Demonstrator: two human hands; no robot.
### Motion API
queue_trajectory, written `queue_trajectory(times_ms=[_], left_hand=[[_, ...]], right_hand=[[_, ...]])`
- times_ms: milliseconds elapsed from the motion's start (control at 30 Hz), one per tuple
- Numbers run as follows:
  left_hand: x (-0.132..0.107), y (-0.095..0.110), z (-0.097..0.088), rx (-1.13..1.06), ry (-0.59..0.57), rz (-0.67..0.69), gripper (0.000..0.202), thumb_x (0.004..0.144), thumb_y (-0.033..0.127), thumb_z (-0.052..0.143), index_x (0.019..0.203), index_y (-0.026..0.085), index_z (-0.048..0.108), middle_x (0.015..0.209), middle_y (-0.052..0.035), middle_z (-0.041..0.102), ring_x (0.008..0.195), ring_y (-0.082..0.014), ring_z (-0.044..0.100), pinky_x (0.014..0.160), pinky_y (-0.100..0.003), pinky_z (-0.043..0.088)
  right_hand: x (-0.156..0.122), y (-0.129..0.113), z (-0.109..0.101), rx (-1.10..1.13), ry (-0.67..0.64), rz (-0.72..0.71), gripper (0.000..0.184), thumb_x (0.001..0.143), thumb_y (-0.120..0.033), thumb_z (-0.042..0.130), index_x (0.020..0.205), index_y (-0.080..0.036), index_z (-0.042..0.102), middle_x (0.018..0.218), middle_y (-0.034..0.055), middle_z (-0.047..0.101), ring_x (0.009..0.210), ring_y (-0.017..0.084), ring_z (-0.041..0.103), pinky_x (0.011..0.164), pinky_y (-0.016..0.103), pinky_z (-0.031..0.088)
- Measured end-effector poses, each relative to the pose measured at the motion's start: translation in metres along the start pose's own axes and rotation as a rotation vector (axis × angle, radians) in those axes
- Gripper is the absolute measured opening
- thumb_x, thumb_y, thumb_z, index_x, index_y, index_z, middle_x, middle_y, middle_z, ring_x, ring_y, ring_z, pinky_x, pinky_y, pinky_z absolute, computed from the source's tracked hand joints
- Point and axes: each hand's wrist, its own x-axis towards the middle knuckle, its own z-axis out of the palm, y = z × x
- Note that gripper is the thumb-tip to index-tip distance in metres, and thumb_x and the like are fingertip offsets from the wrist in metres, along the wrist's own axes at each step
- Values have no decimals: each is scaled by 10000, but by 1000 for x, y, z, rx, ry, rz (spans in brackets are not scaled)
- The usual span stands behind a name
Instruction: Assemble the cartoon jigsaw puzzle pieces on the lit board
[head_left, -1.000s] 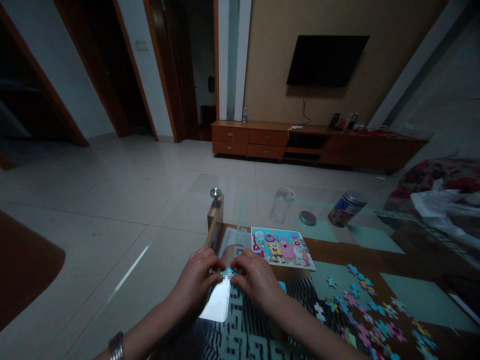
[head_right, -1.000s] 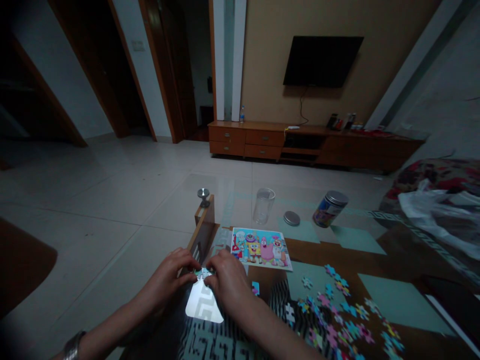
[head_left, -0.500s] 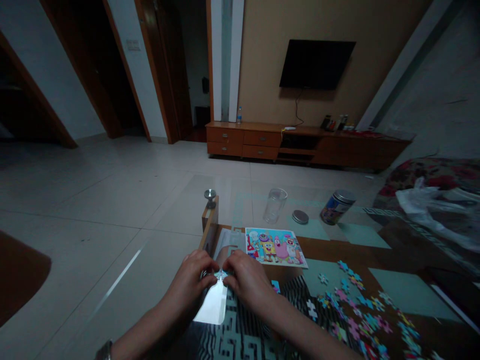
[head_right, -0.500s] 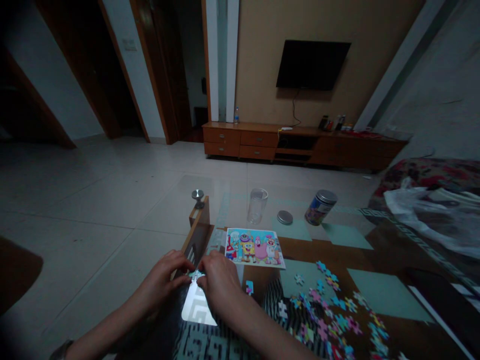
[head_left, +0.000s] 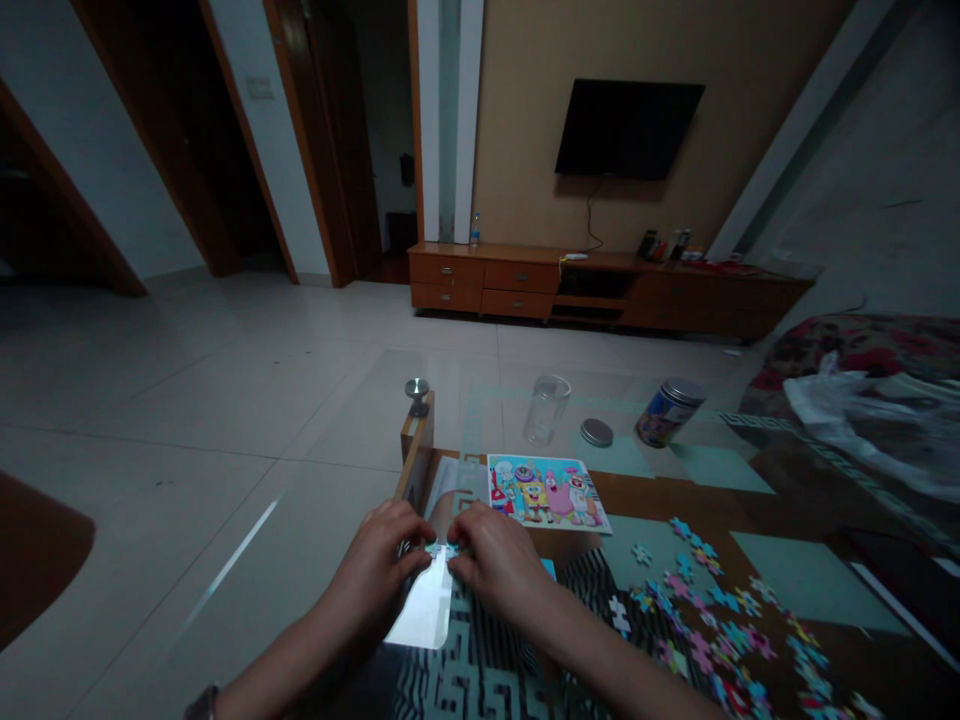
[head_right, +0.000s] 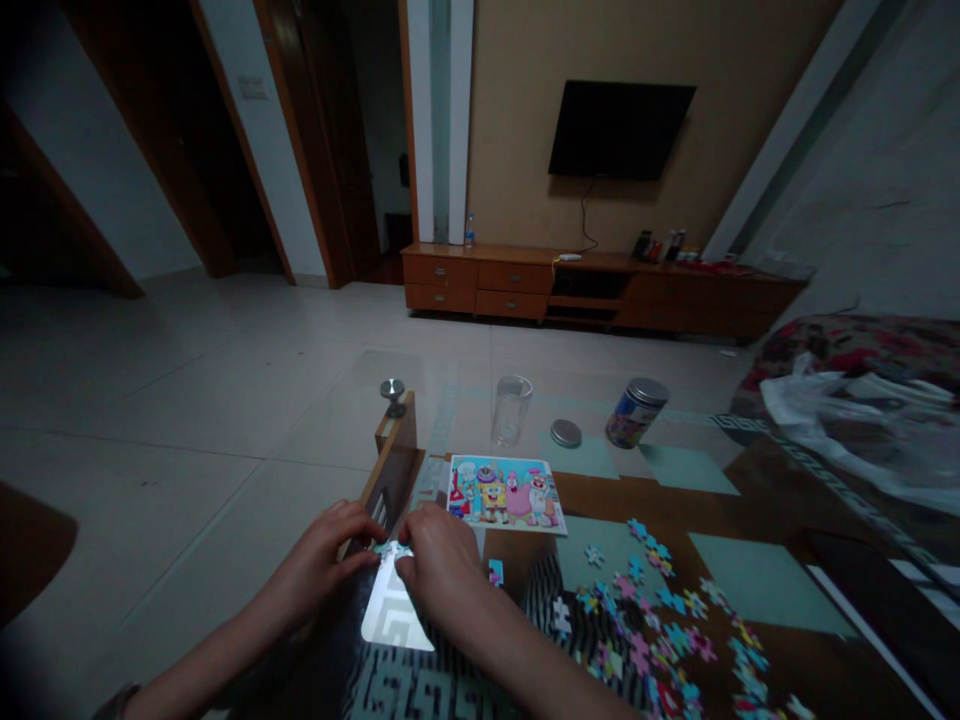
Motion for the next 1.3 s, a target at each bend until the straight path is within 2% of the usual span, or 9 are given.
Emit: queue_trajectory(times_ms=[267, 533, 700, 867, 1100, 1300], left_hand=[[0, -4, 1, -14, 2, 4, 54, 771, 187, 625, 808, 216, 650, 812, -17, 598, 863, -218, 518, 793, -386, 387], [0, -1, 0, -35, 1, 6, 95, 749, 163, 613, 821, 220, 637, 811, -12, 590, 862, -218, 512, 803, -390, 394], [-1, -1, -1, -44, -1, 10, 134, 749, 155, 611, 863, 222, 637, 813, -9, 587, 864, -220, 520, 812, -391, 399], [-2, -1, -1, -47, -4, 5, 140, 754, 165, 613, 881, 215, 643, 822, -13, 585, 869, -226, 521, 820, -392, 401], [-2, -4, 1, -20, -7, 19, 133, 773, 201, 605, 901, 212, 642, 911, -39, 597, 934, -242, 504, 855, -400, 397], [-2, -5, 2, -2, -10, 34, 108, 785, 211, 583, 881, 205, 630, 910, -43, 593, 932, -241, 497, 860, -413, 396]], right_hand=[[-6, 15, 3, 113, 27, -59, 338, 677, 2, 577, 926, -206, 674, 891, 59, 689, 845, 209, 615, 723, 321, 440], [-8, 1, 1, 12, 0, -54, 159, 747, -110, 664, 890, -178, 651, 948, 90, 652, 882, 235, 603, 730, 336, 449], [-8, -5, 2, -44, 33, -59, 159, 751, -114, 683, 889, -175, 633, 937, 77, 649, 856, 222, 602, 702, 312, 436], [-11, -6, -3, -87, -16, -18, 171, 734, -107, 705, 884, -164, 647, 946, 85, 661, 850, 231, 612, 677, 311, 437], [-34, -3, -20, -103, -76, 8, 173, 733, -93, 697, 886, -163, 656, 960, 83, 656, 884, 249, 613, 709, 339, 454], [-62, 17, -27, -83, -58, 23, 155, 717, -87, 685, 839, -176, 649, 934, 68, 646, 885, 247, 580, 740, 364, 441]])
